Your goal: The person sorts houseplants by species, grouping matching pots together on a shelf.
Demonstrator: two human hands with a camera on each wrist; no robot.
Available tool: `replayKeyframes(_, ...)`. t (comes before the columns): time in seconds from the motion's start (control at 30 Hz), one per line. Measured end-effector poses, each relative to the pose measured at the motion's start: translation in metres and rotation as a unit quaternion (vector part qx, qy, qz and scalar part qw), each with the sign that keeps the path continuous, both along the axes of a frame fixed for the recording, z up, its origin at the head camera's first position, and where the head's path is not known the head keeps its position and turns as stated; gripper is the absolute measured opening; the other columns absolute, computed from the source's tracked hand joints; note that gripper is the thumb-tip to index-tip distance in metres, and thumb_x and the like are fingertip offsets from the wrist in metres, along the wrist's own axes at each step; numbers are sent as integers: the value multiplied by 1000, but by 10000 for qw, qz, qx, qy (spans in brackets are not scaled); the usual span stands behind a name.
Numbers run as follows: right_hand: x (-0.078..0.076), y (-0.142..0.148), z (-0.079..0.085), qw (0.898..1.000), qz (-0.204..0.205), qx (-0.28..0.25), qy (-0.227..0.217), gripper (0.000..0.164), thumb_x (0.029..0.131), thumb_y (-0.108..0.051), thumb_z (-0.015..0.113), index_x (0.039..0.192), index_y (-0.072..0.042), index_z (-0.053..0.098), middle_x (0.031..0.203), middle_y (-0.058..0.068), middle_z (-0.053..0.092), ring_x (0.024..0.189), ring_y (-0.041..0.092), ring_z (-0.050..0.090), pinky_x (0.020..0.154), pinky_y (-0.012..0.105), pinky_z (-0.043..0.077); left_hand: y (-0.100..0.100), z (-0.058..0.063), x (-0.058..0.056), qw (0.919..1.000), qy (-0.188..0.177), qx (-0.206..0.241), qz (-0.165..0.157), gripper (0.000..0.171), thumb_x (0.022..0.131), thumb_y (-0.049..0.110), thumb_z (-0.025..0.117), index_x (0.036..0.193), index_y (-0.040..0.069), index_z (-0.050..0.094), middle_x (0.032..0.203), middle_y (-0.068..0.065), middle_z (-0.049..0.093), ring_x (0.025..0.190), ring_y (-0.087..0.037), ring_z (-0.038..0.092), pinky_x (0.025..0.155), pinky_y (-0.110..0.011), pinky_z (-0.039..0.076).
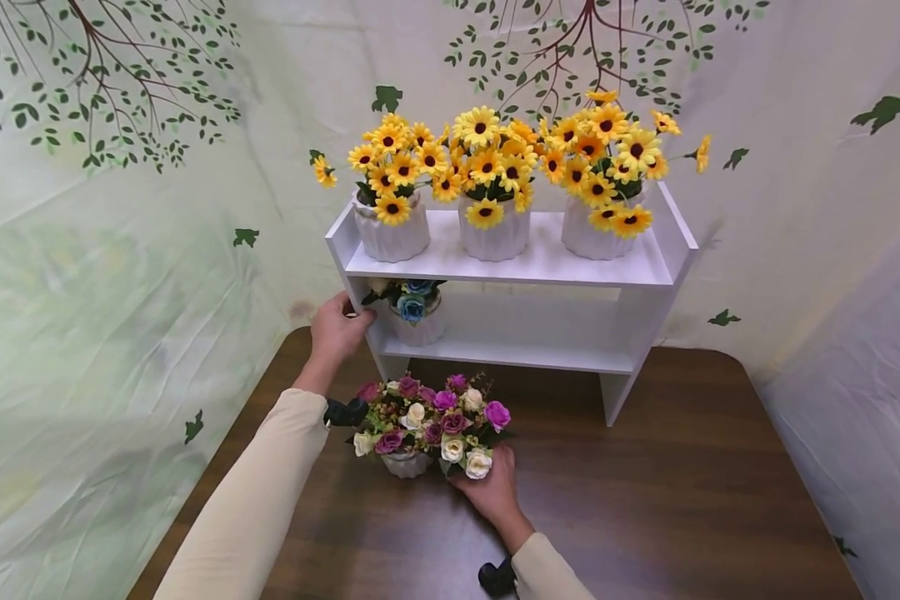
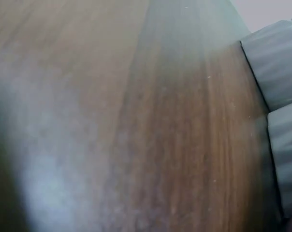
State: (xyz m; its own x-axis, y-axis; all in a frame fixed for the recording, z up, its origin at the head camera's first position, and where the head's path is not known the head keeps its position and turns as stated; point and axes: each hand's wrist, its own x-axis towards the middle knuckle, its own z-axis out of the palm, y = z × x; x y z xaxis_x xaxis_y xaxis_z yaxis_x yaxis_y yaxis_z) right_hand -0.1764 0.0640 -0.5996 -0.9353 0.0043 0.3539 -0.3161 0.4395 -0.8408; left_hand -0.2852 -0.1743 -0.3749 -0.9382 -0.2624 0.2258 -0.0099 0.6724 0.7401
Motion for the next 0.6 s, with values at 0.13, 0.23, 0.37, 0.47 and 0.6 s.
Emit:
replayKeyframes(0.13, 4, 5, 7, 9983, -285, -437, -276, 63, 56, -18, 89, 113, -2, 65, 104, 11, 72, 96, 20, 60, 90, 38, 46, -1, -2, 1, 10000, -29, -54, -8, 32, 88, 19, 63, 115, 3, 66, 118, -20, 71, 110, -38, 65, 92, -51, 51)
replayKeyframes(0.23, 7, 17, 19, 9946, -376, -734, -630, 65, 58, -15, 91, 115, -2, 64, 107, 13, 71, 97, 9, 58, 90, 32, 49, -2, -3, 1, 10000, -57, -54, 14, 31, 88, 19, 64, 114, 3, 67, 118, -19, 71, 110, -37, 65, 93, -50, 50)
replayKeyframes(0.37, 14, 47, 38, 9914, -411, -843, -918, 73, 62, -7, 89, 126, 2, 56, 117, 14, 68, 99, -12, 53, 91, 15, 46, -1, -3, 0, 9999, -116, -24, -57, 31, 88, 19, 63, 114, 4, 67, 119, -19, 71, 111, -37, 65, 94, -49, 51)
replayKeyframes(0.47, 20, 71, 57, 9942, -397, -683, -730, 73, 63, 0, 86, 128, 7, 53, 115, -5, 66, 99, -23, 46, 89, 4, 40, -1, -2, -1, 9999, -132, 1, -69, 31, 87, 19, 64, 114, 4, 67, 118, -19, 71, 111, -36, 65, 94, -49, 51)
replayKeyframes(0.6, 24, 97, 89, 9984, -263, -375, -347, 66, 66, 4, 81, 126, 13, 54, 109, -39, 49, 100, -29, 42, 86, -2, 36, -3, 0, 0, 9999, -116, 29, -28, 31, 86, 18, 64, 113, 4, 67, 117, -19, 72, 109, -36, 65, 93, -49, 50)
